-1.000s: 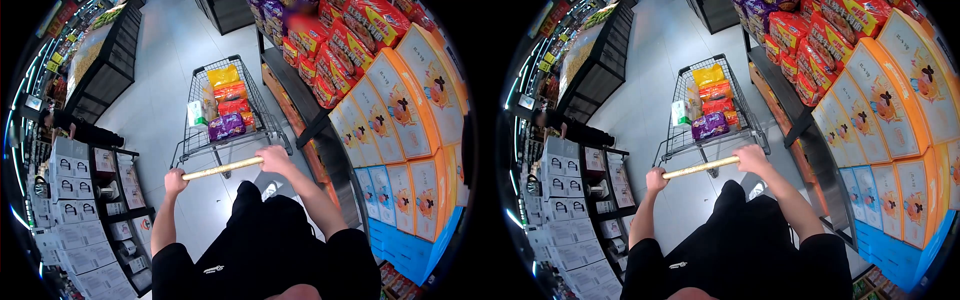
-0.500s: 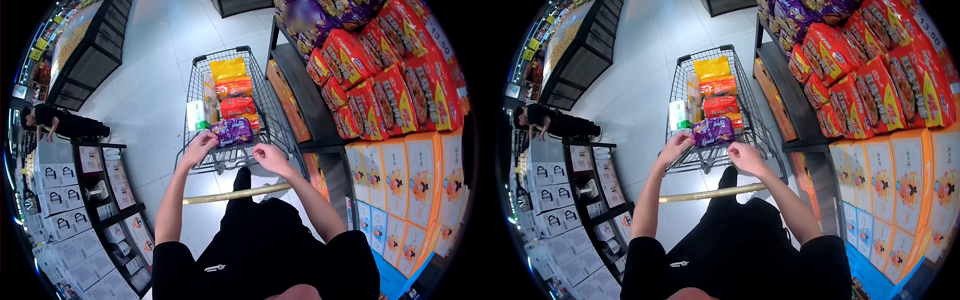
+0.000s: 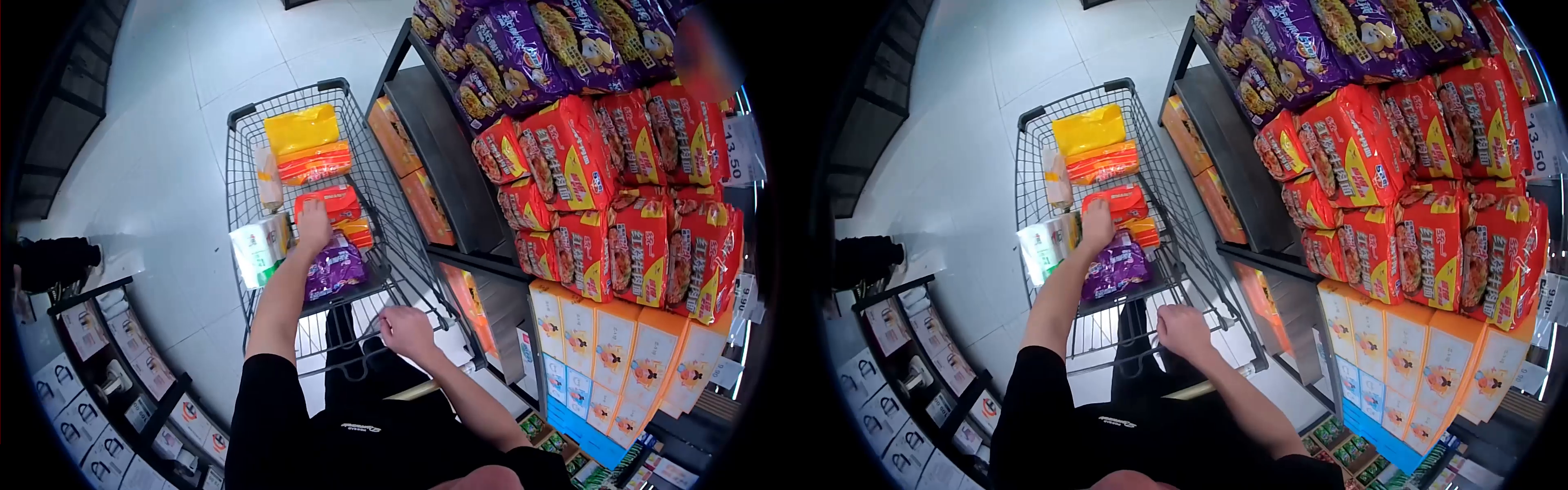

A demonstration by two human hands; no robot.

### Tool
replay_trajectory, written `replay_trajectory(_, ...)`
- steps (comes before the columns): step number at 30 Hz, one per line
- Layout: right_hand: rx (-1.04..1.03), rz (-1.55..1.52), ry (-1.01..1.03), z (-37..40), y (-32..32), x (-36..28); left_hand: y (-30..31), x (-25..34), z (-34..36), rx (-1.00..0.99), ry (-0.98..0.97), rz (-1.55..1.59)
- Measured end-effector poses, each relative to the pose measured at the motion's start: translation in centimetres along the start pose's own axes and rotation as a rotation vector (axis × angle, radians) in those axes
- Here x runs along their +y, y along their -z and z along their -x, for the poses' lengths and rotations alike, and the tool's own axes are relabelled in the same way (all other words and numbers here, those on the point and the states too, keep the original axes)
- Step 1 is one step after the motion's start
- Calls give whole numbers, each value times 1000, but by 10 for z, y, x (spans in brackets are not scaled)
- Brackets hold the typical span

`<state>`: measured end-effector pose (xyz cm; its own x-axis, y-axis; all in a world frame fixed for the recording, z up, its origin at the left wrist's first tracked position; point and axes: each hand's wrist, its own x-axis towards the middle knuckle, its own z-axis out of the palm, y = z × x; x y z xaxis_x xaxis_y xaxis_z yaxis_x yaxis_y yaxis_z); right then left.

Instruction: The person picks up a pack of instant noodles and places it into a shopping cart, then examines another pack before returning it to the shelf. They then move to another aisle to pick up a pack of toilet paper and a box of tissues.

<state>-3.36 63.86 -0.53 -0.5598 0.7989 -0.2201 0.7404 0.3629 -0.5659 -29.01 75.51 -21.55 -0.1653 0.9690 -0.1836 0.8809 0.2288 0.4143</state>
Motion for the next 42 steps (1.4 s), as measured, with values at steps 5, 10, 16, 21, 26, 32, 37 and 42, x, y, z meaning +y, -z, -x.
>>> replay_trajectory(5, 54, 33, 0, -3, 4, -2, -30, -25, -27, 14, -77, -210)
replay_trajectory(10, 131, 29, -5, -1, -4, 2, -50, -50, -38, 18, -211, -205)
replay_trajectory(16, 142, 53, 37, 2, -4, 8, -7, -34, -45, 145, -216, -152)
replay_trajectory(21, 209, 55, 114, 6, -7, 10, 90, 6, -41, 177, -402, -151)
replay_trajectory(26, 284, -66, 243, 11, -3, 16, 224, 86, -6, 339, -691, -166)
replay_trajectory(32, 537, -800, 61, 48, 90, 27, 376, 233, 104, 478, -784, -169)
replay_trajectory(37, 612, -775, 333, 119, 175, 11, 417, 324, 194, 558, -790, -172)
replay_trajectory(42, 618, -1121, 307, 190, 165, 7, 396, 389, 267, 466, -922, -126)
